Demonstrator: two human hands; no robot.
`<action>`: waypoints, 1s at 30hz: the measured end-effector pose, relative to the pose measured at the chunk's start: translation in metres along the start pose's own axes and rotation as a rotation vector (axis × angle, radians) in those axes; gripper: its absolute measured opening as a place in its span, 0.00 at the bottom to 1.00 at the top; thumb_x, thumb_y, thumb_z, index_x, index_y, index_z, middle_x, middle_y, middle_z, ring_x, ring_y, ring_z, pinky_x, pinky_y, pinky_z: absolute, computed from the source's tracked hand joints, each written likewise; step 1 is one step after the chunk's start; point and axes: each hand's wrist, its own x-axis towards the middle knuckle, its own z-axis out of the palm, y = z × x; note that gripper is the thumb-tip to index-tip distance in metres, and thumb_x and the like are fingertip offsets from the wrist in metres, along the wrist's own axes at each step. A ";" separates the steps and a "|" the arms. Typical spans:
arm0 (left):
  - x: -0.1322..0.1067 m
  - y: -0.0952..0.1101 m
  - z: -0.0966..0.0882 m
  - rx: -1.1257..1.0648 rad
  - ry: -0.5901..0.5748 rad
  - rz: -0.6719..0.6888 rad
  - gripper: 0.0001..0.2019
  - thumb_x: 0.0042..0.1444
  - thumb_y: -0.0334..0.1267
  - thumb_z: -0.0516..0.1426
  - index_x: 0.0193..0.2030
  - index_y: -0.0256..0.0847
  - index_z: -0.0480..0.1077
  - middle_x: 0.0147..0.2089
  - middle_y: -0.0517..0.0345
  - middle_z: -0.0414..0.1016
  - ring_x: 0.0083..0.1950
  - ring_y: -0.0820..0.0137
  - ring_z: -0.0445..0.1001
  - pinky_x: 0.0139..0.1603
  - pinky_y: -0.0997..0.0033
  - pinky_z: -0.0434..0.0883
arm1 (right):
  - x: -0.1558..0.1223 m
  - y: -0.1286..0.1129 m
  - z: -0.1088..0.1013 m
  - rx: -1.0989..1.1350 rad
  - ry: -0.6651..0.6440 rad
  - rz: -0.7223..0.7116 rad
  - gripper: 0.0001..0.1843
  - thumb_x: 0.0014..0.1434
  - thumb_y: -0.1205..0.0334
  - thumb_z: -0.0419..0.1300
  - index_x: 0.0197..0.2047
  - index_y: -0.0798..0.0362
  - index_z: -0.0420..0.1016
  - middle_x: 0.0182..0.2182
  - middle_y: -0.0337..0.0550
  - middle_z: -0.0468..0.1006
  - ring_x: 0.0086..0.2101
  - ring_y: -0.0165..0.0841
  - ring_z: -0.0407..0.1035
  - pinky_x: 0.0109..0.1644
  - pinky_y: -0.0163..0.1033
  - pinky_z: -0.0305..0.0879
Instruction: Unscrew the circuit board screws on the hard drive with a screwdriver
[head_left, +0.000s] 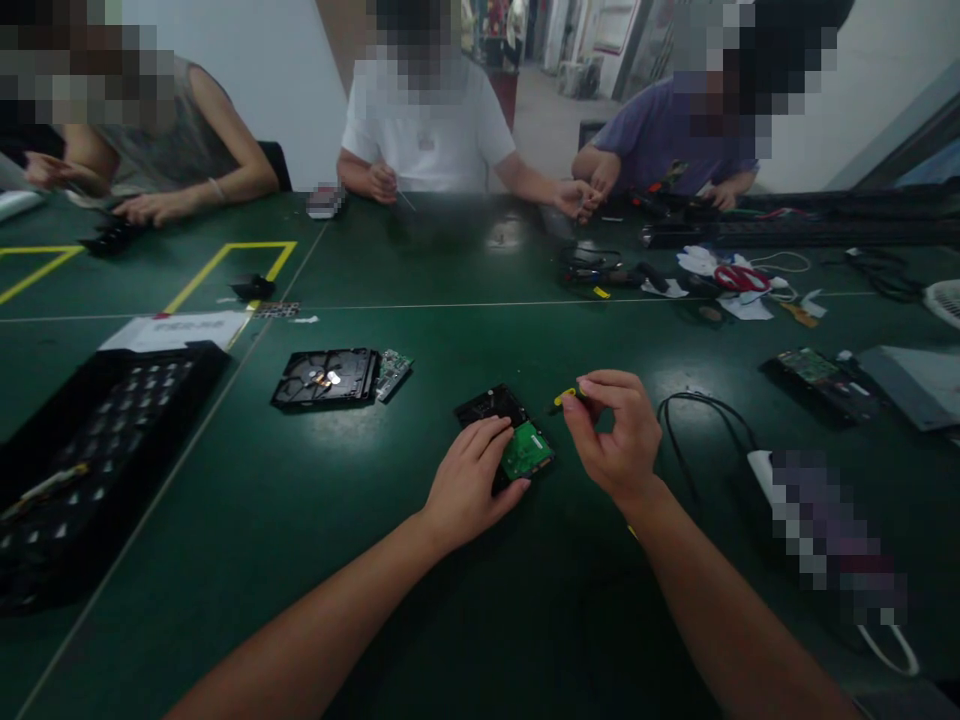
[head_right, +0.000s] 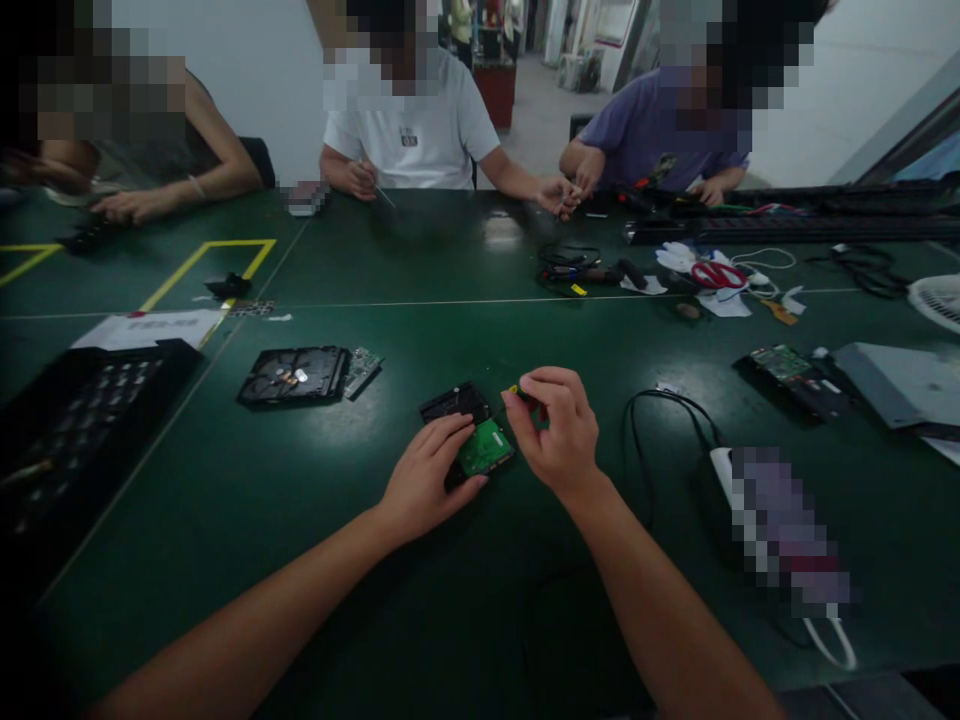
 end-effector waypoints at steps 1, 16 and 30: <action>0.000 0.000 0.000 0.002 -0.001 -0.002 0.34 0.62 0.47 0.64 0.71 0.41 0.63 0.72 0.44 0.68 0.74 0.49 0.66 0.75 0.41 0.67 | 0.006 -0.001 0.000 -0.009 -0.027 -0.002 0.14 0.65 0.68 0.67 0.50 0.48 0.72 0.44 0.45 0.78 0.33 0.32 0.73 0.31 0.39 0.71; 0.001 0.000 0.000 -0.004 0.002 -0.007 0.32 0.62 0.48 0.64 0.71 0.42 0.64 0.71 0.44 0.69 0.73 0.50 0.67 0.74 0.41 0.67 | 0.080 -0.037 -0.029 -0.003 -0.672 0.197 0.04 0.65 0.62 0.67 0.41 0.50 0.76 0.35 0.41 0.81 0.33 0.35 0.74 0.38 0.40 0.65; 0.003 -0.005 0.001 -0.069 0.091 -0.098 0.37 0.61 0.50 0.67 0.72 0.44 0.60 0.73 0.43 0.66 0.75 0.51 0.64 0.75 0.40 0.65 | 0.074 -0.033 -0.014 -0.046 -0.582 0.172 0.11 0.69 0.67 0.60 0.53 0.51 0.78 0.48 0.49 0.84 0.46 0.43 0.78 0.51 0.48 0.70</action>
